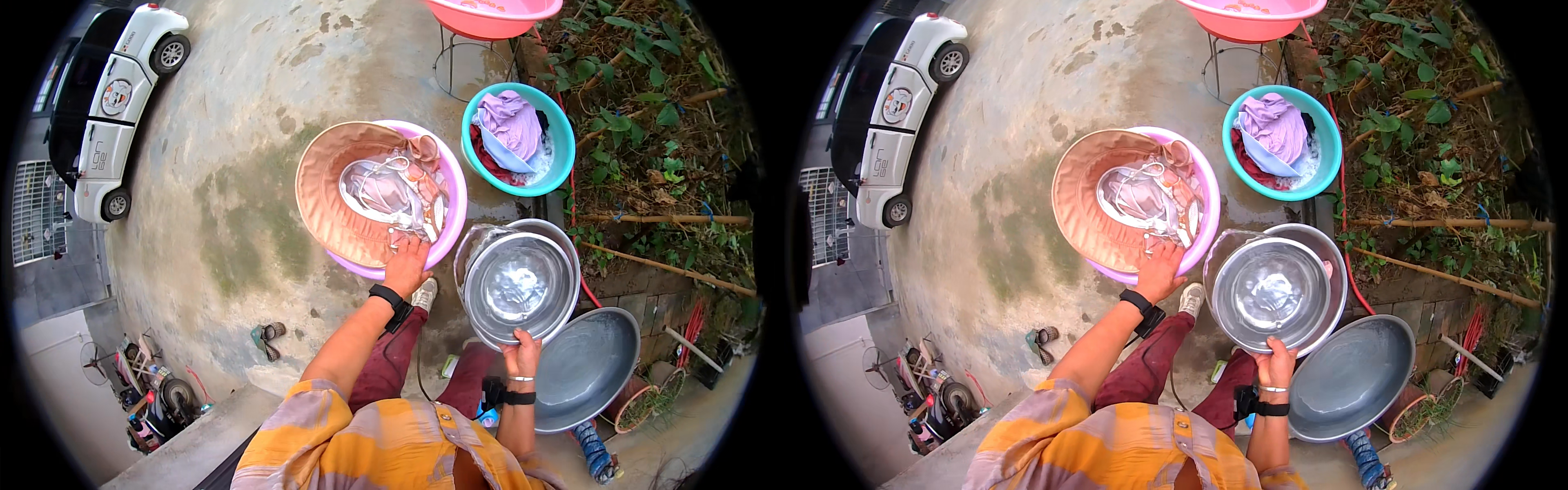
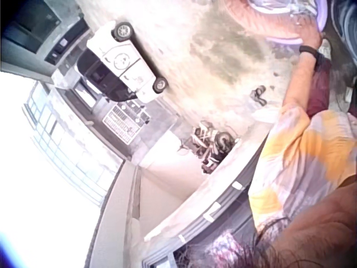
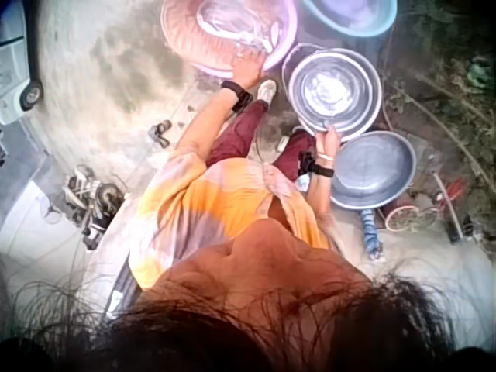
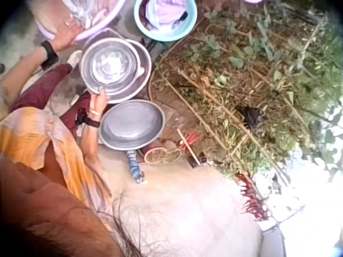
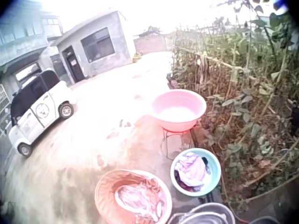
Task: The person washes a hat by hand in a pink basin using soap and water.
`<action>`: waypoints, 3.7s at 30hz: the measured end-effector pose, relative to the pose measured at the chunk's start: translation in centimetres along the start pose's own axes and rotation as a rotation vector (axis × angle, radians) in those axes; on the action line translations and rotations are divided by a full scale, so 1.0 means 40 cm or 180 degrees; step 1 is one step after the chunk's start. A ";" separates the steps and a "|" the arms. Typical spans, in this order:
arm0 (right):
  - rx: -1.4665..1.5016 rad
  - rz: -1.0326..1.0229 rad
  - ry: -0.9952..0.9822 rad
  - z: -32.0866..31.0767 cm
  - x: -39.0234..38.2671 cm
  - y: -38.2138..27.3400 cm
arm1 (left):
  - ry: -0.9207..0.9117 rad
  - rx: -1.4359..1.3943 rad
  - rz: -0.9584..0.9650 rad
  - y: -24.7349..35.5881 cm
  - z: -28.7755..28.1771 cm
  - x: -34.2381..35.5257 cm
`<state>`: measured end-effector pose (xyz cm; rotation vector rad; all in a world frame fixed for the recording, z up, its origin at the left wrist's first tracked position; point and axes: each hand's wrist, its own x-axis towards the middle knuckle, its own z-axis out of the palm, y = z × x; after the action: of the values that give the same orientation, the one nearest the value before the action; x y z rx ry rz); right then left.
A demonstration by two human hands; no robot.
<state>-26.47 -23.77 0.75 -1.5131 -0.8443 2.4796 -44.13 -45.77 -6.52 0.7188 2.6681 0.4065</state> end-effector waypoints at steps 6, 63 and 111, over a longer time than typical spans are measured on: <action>-0.0484 -0.0053 -0.0318 0.275 0.054 0.148 | 0.0170 0.0143 0.0145 -0.107 -0.031 -0.007; 0.1328 0.1160 0.3350 -1.535 0.062 0.437 | -0.1125 -0.0624 -0.0064 0.269 0.487 0.109; -0.2006 -0.1394 0.2691 -0.463 -0.488 0.288 | -0.0430 -0.2942 -0.1158 0.005 -0.061 -0.005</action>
<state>1.02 -33.35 3.74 -1.9970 -1.5776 1.1114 -44.85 -46.14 -4.18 -0.0241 2.0577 1.2843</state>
